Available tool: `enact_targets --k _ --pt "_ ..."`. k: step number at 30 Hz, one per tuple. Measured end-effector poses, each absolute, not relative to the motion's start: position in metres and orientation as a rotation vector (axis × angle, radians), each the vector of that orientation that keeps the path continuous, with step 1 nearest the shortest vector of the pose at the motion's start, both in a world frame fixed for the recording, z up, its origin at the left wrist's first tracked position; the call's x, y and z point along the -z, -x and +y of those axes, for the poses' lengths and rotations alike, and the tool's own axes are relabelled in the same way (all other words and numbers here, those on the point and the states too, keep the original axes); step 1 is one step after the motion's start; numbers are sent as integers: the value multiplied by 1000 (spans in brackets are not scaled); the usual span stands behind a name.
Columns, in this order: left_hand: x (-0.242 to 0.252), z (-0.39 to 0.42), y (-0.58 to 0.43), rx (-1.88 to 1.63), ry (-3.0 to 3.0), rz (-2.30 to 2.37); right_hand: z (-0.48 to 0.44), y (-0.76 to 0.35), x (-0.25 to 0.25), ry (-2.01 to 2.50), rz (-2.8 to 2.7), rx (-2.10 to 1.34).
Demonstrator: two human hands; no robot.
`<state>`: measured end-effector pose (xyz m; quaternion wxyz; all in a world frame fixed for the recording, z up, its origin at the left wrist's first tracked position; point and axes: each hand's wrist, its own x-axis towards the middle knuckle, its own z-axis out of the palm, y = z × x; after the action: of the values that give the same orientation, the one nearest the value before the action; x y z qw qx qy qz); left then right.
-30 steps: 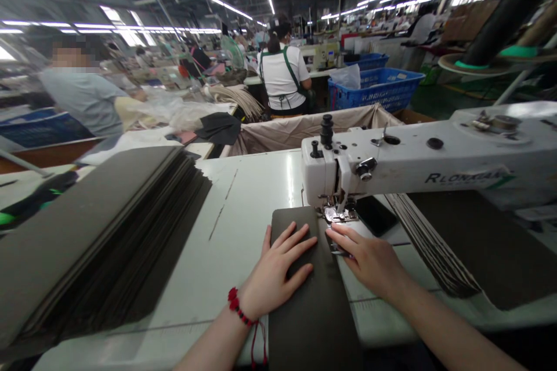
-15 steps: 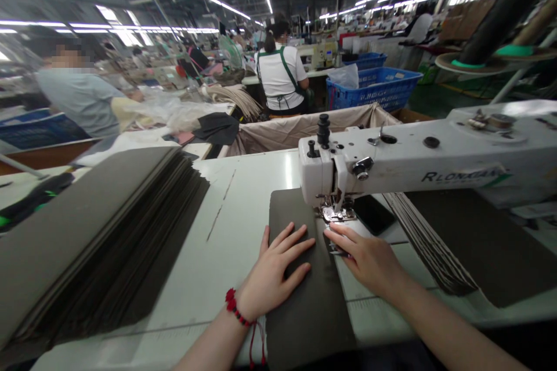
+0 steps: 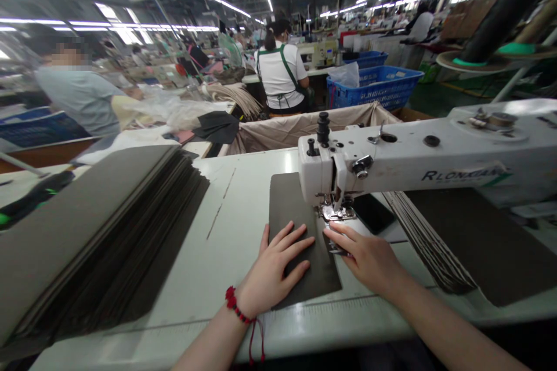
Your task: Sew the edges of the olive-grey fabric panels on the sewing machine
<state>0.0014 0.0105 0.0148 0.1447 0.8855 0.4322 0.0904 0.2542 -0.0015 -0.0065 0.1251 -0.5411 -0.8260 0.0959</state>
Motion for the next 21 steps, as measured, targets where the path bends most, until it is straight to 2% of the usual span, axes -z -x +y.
enact_targets --k 21 --pt "-7 12 -2 -310 -2557 1312 -2 -253 9 1573 -2407 -251"
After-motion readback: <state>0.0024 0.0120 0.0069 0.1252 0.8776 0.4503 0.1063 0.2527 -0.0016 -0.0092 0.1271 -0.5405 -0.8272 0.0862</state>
